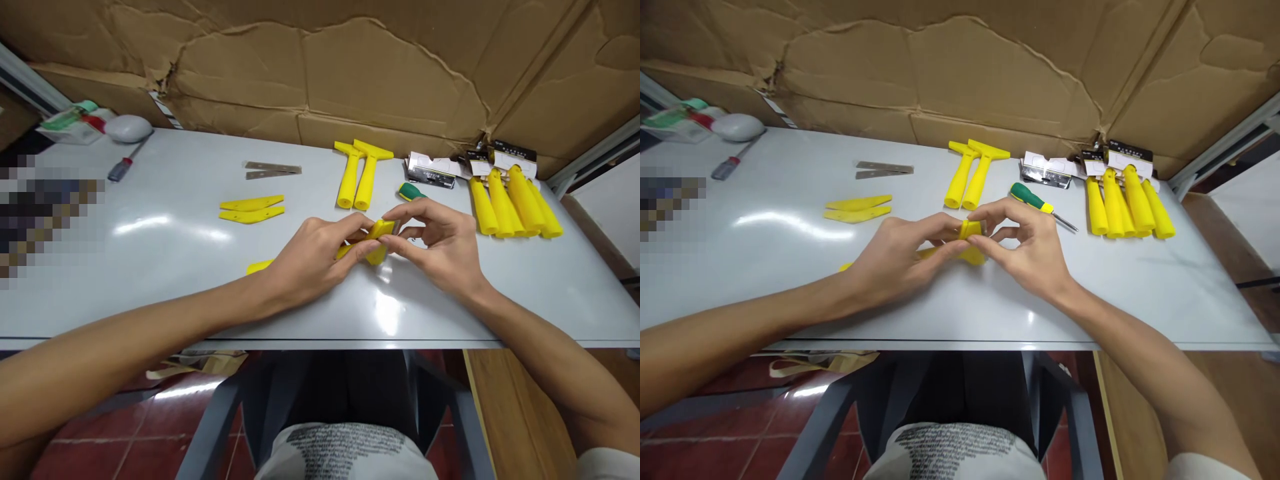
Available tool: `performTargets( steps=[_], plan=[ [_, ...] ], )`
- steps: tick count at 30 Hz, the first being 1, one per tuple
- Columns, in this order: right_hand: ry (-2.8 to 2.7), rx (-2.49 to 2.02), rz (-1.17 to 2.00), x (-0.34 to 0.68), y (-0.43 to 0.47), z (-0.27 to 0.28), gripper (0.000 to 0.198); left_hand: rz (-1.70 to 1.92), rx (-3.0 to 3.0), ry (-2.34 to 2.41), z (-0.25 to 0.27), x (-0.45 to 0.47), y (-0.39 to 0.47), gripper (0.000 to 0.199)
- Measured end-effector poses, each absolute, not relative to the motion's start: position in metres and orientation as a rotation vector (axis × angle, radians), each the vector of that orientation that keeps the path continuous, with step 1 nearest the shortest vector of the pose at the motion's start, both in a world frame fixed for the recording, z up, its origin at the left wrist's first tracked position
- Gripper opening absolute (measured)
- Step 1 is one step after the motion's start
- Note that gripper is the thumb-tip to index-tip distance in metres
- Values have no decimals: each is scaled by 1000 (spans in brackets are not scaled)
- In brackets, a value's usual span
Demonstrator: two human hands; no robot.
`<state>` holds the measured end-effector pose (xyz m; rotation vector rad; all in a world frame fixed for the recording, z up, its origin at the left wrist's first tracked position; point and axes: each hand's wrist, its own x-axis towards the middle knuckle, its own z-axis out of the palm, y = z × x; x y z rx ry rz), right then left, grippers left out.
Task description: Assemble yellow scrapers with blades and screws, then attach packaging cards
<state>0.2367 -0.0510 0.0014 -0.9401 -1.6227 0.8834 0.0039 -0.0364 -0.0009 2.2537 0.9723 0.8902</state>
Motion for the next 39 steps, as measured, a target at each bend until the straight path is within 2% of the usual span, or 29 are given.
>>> performTargets(
  steps=[8, 14, 20, 23, 27, 30, 32, 34, 36, 39],
  plan=[
    [-1645, -941, 985, 245, -42, 2, 48, 922, 2050, 965, 8, 8, -34, 16],
    [-1788, -1047, 948, 254, -32, 4, 41, 978, 2007, 1017, 7, 9, -30, 22],
    [-1817, -999, 857, 249, -32, 8, 32, 1236, 2316, 866, -9, 4, -19, 19],
    [-1997, -1041, 624, 271, -21, 22, 30, 1342, 2545, 734, -17, 2, -13, 17],
    [-2049, -1435, 90, 313, 4, 24, 33, 1386, 2922, 509, -27, 1, -6, 6],
    [-2279, -1675, -39, 329, 18, 8, 57, 1434, 3050, 298, -29, 6, 0, 4],
    [-2385, -1716, -69, 329, 23, -1, 66, 1505, 3133, 156, -28, 12, 5, 1],
    [-2359, -1693, -92, 326, 23, -3, 71, 1521, 3290, 2, -26, 18, 9, 11],
    [-2167, -1591, -34, 320, 19, 2, 75, 1477, 3454, -141, -24, 22, 13, 22],
    [-1746, -1280, 271, 309, 6, 13, 77, 1460, 3539, -213, -26, 24, 18, 31]
  ],
)
